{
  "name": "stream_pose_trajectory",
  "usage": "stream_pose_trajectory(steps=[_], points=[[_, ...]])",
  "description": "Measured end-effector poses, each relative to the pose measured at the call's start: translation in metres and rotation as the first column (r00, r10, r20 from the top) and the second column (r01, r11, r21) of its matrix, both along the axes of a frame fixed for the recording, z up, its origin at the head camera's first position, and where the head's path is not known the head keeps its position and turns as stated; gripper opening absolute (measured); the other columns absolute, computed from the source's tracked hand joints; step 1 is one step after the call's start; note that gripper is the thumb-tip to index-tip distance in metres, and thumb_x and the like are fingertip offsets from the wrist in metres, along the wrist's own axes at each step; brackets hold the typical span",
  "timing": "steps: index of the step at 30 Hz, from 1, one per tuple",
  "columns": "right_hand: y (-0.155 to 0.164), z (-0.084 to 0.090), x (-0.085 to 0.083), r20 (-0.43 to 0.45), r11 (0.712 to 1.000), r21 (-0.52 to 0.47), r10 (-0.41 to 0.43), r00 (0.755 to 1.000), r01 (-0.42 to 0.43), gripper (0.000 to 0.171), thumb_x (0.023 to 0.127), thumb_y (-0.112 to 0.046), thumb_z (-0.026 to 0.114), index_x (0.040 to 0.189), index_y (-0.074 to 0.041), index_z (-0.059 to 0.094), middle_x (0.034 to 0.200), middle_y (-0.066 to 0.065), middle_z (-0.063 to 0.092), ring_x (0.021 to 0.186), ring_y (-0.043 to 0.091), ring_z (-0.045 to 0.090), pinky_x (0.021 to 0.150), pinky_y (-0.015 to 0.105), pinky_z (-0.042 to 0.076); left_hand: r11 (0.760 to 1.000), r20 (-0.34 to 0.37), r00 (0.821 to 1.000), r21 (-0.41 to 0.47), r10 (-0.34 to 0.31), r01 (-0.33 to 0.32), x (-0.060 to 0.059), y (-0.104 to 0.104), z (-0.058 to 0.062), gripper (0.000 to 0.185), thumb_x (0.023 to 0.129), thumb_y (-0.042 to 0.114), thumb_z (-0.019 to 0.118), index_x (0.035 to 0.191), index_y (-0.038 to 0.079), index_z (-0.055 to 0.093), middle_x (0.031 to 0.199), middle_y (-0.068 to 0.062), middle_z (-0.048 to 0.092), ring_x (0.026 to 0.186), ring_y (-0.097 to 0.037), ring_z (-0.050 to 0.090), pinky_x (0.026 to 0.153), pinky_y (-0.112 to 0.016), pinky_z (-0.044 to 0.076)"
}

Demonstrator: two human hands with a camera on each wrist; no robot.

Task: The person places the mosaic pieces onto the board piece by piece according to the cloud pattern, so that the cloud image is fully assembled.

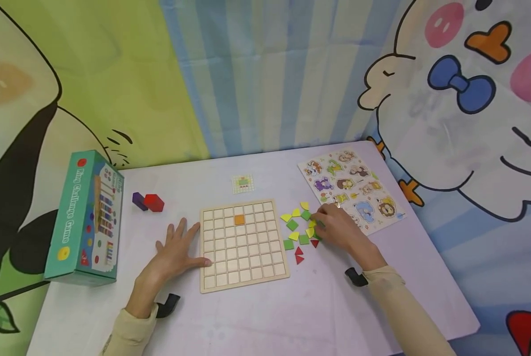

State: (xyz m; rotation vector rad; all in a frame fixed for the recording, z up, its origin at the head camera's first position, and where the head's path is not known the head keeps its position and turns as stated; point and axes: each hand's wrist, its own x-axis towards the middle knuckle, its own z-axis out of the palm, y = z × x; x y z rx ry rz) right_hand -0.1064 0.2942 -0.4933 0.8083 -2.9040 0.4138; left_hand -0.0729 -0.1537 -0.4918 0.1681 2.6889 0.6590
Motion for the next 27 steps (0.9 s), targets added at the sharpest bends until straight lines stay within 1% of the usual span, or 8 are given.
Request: stream_pose_trajectory(steps=[6,9,12,15,19,23,27], points=[[0.002,-0.002,0.000,0.048,0.998,0.016,-0.069,0.996,0.068,0.023,0.081,-0.015,0.086,0.101,-0.007,0.079,0.098,0.008,0.067,0.085,0.021,0.061,0.075,0.038,0.054,1.000,0.002,1.000,-0.005,-0.005,0.005,0.000,0.001,0.000,0.115,0.071,0.051,0.088,0.160,0.008,0.028,0.167,-0.032,0.003,0.148,-0.063,-0.004,0.101,-0.090,0.005],[0.003,-0.003,0.000,0.053,0.995,0.009,-0.097,0.994,0.097,0.022,0.082,-0.018,0.086,0.098,-0.006,0.078,0.095,0.006,0.067,0.084,0.020,0.061,0.074,0.038,0.054,1.000,0.008,1.000,-0.006,-0.003,0.003,-0.001,0.002,0.001,0.115,0.072,0.051,0.088,0.160,0.008,0.028,0.167,-0.031,0.002,0.149,-0.062,-0.004,0.102,-0.089,0.005],[0.005,-0.006,-0.001,0.034,0.995,0.008,-0.104,0.994,0.104,0.023,0.081,-0.020,0.086,0.096,-0.005,0.077,0.093,0.006,0.067,0.083,0.021,0.061,0.074,0.039,0.054,1.000,0.006,1.000,-0.004,-0.001,0.001,-0.001,0.002,0.003,0.115,0.071,0.050,0.089,0.160,0.007,0.029,0.167,-0.032,0.003,0.149,-0.063,-0.003,0.102,-0.089,0.005],[0.005,-0.009,-0.001,-0.008,0.995,0.027,-0.093,0.996,0.094,0.025,0.080,-0.022,0.087,0.093,-0.004,0.076,0.090,0.006,0.067,0.081,0.021,0.061,0.072,0.037,0.054,1.000,0.010,1.000,-0.008,0.000,0.000,0.000,0.002,0.003,0.114,0.072,0.050,0.089,0.160,0.007,0.029,0.167,-0.031,0.004,0.149,-0.063,-0.003,0.102,-0.089,0.005],[0.004,-0.011,-0.003,-0.049,0.993,0.055,-0.097,0.994,0.100,0.028,0.079,-0.027,0.087,0.090,-0.004,0.075,0.087,0.005,0.066,0.076,0.020,0.058,0.069,0.035,0.052,1.000,0.009,1.000,-0.007,-0.001,0.001,0.001,0.002,0.003,0.115,0.072,0.050,0.088,0.160,0.007,0.029,0.167,-0.031,0.003,0.149,-0.063,-0.003,0.102,-0.089,0.005],[0.001,-0.008,-0.004,-0.066,0.992,0.047,-0.112,0.992,0.115,0.031,0.079,-0.031,0.087,0.090,-0.005,0.074,0.088,0.006,0.068,0.078,0.020,0.060,0.070,0.035,0.053,1.000,0.003,1.000,-0.004,-0.003,0.003,0.001,0.001,0.004,0.115,0.072,0.050,0.088,0.160,0.007,0.028,0.167,-0.032,0.003,0.148,-0.063,-0.003,0.101,-0.089,0.005],[-0.008,-0.001,-0.007,-0.089,0.995,0.010,-0.103,0.991,0.104,0.032,0.078,-0.031,0.087,0.090,-0.004,0.074,0.089,0.006,0.069,0.081,0.021,0.062,0.072,0.036,0.055,1.000,0.005,1.000,-0.004,-0.004,0.004,0.001,0.001,0.003,0.115,0.072,0.050,0.088,0.160,0.007,0.028,0.167,-0.032,0.003,0.149,-0.063,-0.003,0.101,-0.089,0.005]])
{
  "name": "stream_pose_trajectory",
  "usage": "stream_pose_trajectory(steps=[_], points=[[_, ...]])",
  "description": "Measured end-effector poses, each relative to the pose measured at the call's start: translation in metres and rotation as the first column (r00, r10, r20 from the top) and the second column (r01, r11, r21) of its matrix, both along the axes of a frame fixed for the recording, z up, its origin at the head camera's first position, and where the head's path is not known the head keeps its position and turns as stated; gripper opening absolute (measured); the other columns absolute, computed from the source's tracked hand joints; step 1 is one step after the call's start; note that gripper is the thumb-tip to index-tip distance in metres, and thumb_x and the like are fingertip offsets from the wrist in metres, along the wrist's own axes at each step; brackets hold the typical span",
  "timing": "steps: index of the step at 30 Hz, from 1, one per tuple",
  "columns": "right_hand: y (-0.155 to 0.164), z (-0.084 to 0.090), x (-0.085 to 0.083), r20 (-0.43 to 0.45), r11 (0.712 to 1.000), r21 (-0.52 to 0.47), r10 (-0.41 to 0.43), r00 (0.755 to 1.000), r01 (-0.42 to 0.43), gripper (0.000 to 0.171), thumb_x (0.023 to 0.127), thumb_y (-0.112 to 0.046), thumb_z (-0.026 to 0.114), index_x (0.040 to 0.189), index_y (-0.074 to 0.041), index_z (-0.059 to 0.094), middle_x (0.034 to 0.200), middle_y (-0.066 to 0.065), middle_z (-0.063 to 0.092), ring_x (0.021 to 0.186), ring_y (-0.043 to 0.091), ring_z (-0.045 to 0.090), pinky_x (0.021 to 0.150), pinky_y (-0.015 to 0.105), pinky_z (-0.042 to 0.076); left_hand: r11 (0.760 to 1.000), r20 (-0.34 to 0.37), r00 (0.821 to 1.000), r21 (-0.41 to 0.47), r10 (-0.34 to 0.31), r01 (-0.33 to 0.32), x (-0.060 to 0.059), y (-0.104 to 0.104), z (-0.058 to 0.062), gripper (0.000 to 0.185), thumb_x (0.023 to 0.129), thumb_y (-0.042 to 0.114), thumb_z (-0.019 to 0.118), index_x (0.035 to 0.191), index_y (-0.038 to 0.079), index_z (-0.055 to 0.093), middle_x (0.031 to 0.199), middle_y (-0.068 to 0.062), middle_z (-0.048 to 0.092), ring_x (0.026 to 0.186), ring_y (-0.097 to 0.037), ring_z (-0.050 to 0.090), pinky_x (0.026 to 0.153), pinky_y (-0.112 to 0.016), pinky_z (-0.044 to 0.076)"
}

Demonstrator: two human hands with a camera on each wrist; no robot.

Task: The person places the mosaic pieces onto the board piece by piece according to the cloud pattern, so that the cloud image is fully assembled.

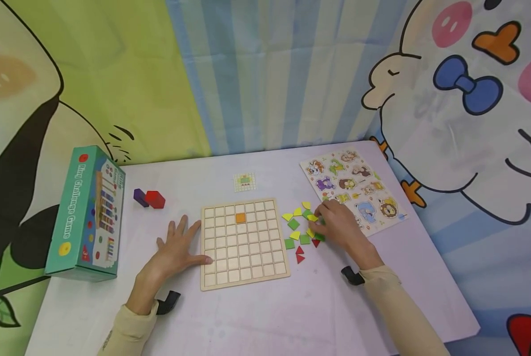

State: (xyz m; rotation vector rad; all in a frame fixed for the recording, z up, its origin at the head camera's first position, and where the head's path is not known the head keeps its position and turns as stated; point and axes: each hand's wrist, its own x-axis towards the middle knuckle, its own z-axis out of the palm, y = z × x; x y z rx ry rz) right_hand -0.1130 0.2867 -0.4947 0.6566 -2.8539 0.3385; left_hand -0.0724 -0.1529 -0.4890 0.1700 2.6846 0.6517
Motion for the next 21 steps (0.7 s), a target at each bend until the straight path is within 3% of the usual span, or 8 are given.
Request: stream_pose_trajectory(steps=[8,21], points=[[-0.030,0.012,-0.010,-0.059,0.994,-0.059,0.085,0.995,-0.089,0.031,0.079,-0.030,0.087,0.087,-0.004,0.073,0.088,0.008,0.069,0.078,0.022,0.062,0.068,0.036,0.055,1.000,0.001,1.000,0.014,0.013,-0.013,0.000,-0.001,-0.004,0.116,0.071,0.052,0.088,0.160,0.009,0.028,0.167,-0.030,0.002,0.149,-0.062,-0.006,0.102,-0.089,0.003],[-0.108,0.009,-0.016,-0.095,0.991,-0.076,0.104,0.990,-0.111,0.030,0.083,-0.030,0.083,0.085,-0.003,0.072,0.082,0.008,0.068,0.072,0.022,0.057,0.060,0.032,0.049,1.000,-0.002,1.000,0.025,0.018,-0.018,0.001,-0.001,-0.003,0.115,0.071,0.049,0.089,0.160,0.009,0.029,0.167,-0.030,0.003,0.149,-0.062,-0.005,0.102,-0.089,0.004]])
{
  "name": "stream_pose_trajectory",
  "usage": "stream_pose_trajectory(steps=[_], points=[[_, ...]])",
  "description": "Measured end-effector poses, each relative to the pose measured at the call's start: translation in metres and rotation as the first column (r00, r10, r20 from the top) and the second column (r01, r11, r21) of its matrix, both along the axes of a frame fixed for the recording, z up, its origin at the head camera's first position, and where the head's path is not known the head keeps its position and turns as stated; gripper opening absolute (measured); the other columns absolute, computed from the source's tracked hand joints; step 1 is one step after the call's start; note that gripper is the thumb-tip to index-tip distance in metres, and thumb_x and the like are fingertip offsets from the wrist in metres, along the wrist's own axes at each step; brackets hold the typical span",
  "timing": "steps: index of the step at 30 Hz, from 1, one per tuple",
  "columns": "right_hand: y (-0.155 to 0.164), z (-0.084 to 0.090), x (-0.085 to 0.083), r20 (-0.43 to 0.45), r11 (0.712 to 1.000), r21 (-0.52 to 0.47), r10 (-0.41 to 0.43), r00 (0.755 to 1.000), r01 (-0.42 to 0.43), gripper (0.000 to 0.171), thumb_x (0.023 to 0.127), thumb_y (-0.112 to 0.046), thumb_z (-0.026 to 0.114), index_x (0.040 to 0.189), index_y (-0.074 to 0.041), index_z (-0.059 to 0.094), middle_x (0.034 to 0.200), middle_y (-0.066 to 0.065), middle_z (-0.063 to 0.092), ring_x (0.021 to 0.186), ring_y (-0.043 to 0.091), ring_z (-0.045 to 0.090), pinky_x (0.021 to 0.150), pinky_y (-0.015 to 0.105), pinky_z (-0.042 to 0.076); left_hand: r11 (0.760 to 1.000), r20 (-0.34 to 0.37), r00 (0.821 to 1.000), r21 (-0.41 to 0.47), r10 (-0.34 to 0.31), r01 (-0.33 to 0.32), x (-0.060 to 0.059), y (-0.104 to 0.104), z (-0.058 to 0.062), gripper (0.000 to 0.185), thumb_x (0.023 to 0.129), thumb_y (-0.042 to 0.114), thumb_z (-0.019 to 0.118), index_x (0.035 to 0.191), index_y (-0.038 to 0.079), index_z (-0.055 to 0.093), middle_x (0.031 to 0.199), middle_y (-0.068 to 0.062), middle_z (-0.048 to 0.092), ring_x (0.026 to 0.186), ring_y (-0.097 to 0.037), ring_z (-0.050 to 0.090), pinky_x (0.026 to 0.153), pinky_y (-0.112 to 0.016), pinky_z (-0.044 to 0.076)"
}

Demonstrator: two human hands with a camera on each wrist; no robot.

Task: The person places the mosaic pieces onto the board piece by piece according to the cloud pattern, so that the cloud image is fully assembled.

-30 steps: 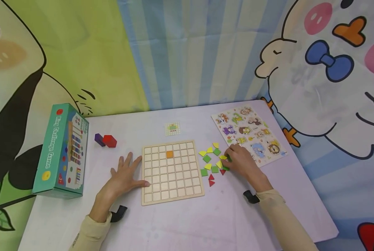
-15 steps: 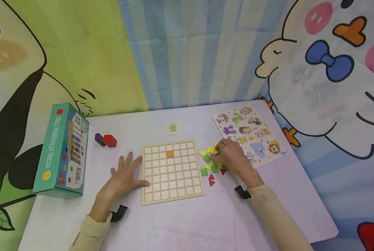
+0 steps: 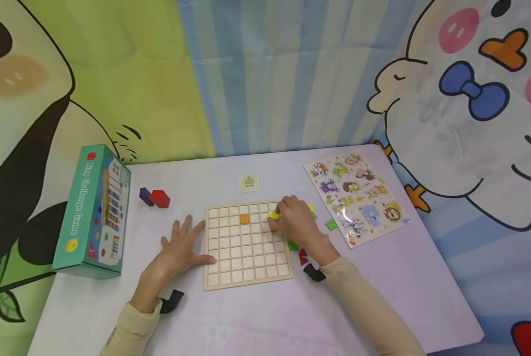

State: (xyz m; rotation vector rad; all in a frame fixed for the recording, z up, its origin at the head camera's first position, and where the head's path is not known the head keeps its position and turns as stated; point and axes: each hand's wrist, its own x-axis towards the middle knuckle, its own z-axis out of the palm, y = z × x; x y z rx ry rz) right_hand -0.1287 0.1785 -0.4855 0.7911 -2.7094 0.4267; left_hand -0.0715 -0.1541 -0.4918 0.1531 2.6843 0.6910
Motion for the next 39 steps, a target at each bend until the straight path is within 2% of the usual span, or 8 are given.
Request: stream_pose_trajectory(steps=[12,23,30,39], points=[[-0.038,-0.006,-0.006,0.027,0.998,0.028,-0.053,0.998,0.052,0.034,0.085,-0.037,0.082,0.081,-0.005,0.070,0.079,0.005,0.064,0.073,0.022,0.058,0.060,0.032,0.051,1.000,-0.003,1.000,-0.010,-0.002,0.002,0.001,0.004,-0.001,0.115,0.070,0.049,0.090,0.159,0.009,0.031,0.167,-0.030,0.005,0.150,-0.061,-0.003,0.102,-0.089,0.006],[-0.048,-0.022,-0.009,0.050,0.997,0.032,-0.069,0.996,0.067,0.035,0.086,-0.040,0.080,0.077,-0.009,0.067,0.074,0.002,0.060,0.069,0.019,0.055,0.056,0.030,0.046,0.999,-0.009,1.000,-0.034,-0.005,0.005,-0.001,0.004,-0.001,0.115,0.070,0.051,0.089,0.160,0.009,0.031,0.168,-0.029,0.005,0.150,-0.061,-0.003,0.102,-0.089,0.006],[-0.051,-0.024,-0.009,0.080,0.998,0.028,-0.066,0.995,0.064,0.040,0.085,-0.046,0.080,0.076,-0.010,0.066,0.074,0.000,0.058,0.069,0.018,0.053,0.057,0.030,0.044,0.999,-0.018,1.000,-0.036,-0.005,0.005,0.000,0.003,0.001,0.114,0.070,0.051,0.089,0.159,0.009,0.032,0.167,-0.030,0.006,0.149,-0.062,-0.002,0.101,-0.089,0.008],[-0.051,-0.020,-0.007,0.094,0.998,0.058,-0.043,0.995,0.038,0.028,0.087,-0.034,0.078,0.078,-0.010,0.066,0.077,0.001,0.061,0.070,0.019,0.052,0.059,0.031,0.043,1.000,-0.015,1.000,-0.022,0.006,-0.006,0.001,0.004,0.004,0.114,0.070,0.048,0.090,0.159,0.007,0.031,0.167,-0.031,0.006,0.150,-0.062,-0.003,0.102,-0.089,0.006]])
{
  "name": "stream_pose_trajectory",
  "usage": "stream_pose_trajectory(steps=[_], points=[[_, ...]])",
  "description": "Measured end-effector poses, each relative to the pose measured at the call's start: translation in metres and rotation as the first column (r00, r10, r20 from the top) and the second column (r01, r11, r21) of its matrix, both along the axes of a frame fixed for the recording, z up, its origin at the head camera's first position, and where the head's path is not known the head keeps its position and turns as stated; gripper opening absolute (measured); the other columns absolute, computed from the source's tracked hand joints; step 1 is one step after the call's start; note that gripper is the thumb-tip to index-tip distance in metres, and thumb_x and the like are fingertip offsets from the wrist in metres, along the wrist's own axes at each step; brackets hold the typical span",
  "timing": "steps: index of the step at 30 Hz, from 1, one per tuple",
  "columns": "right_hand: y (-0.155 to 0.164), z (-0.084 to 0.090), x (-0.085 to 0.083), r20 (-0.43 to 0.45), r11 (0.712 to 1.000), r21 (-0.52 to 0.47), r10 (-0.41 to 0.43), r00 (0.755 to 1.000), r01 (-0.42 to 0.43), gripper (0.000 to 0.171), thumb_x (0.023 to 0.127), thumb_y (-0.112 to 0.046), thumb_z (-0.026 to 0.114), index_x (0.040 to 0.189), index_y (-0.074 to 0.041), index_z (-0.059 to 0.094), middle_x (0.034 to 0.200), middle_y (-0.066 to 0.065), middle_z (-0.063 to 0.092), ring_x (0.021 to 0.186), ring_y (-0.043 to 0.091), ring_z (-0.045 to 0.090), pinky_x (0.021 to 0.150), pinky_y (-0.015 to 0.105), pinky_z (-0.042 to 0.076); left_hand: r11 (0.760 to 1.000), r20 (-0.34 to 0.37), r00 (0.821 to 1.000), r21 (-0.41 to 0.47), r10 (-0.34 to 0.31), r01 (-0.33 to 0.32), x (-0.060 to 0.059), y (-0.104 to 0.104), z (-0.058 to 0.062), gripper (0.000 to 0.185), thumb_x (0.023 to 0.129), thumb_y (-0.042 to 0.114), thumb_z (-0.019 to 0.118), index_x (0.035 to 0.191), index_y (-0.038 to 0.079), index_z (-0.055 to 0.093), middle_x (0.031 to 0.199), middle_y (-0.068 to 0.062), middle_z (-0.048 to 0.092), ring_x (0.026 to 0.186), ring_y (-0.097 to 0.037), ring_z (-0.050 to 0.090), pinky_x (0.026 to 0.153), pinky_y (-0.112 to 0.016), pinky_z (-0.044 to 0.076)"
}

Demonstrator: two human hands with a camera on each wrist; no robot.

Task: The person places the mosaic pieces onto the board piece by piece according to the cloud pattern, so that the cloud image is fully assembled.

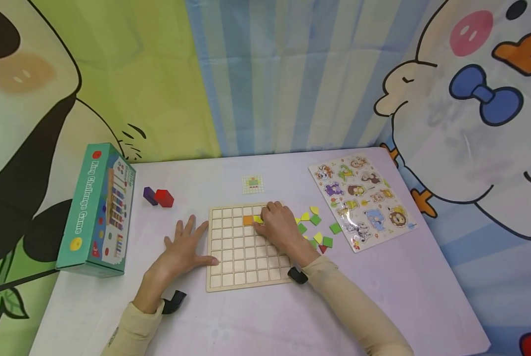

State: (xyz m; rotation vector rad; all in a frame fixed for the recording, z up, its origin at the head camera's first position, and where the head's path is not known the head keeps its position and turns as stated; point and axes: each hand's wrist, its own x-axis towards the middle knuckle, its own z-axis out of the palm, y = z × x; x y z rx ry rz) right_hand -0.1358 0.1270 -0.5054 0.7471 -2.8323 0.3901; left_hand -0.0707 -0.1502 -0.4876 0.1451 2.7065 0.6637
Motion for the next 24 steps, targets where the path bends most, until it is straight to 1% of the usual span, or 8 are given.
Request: stream_pose_trajectory(steps=[8,12,19,24], points=[[0.001,0.000,0.001,-0.031,1.000,0.000,0.028,0.999,-0.028,0.025,0.088,-0.029,0.079,0.079,-0.009,0.066,0.076,0.002,0.060,0.070,0.019,0.052,0.060,0.032,0.044,1.000,0.000,1.000,-0.001,0.003,-0.003,0.000,0.000,0.000,0.114,0.070,0.048,0.090,0.159,0.008,0.031,0.167,-0.030,0.006,0.150,-0.062,-0.003,0.102,-0.089,0.006],[0.002,0.000,0.001,-0.051,0.999,-0.005,0.049,0.998,-0.049,0.023,0.087,-0.027,0.080,0.081,-0.008,0.069,0.078,0.003,0.062,0.071,0.020,0.055,0.061,0.032,0.046,1.000,-0.002,1.000,0.001,0.002,-0.002,-0.001,0.000,-0.001,0.114,0.070,0.048,0.090,0.159,0.008,0.031,0.167,-0.030,0.005,0.150,-0.062,-0.003,0.102,-0.089,0.006],[0.012,0.006,0.006,0.012,0.999,-0.020,0.044,0.999,-0.044,0.021,0.089,-0.028,0.078,0.089,-0.007,0.073,0.086,0.004,0.066,0.078,0.020,0.059,0.068,0.033,0.050,1.000,-0.002,1.000,0.002,-0.003,0.003,0.000,0.000,0.000,0.114,0.071,0.049,0.090,0.159,0.008,0.031,0.167,-0.031,0.006,0.149,-0.062,-0.002,0.102,-0.089,0.006],[0.030,0.010,0.006,0.008,0.999,-0.038,0.024,1.000,-0.023,0.021,0.089,-0.026,0.078,0.091,-0.006,0.074,0.089,0.006,0.069,0.079,0.022,0.061,0.068,0.035,0.052,1.000,0.003,1.000,0.005,0.000,0.000,0.000,-0.001,-0.001,0.114,0.070,0.049,0.090,0.159,0.008,0.031,0.167,-0.030,0.006,0.150,-0.062,-0.002,0.102,-0.089,0.006]])
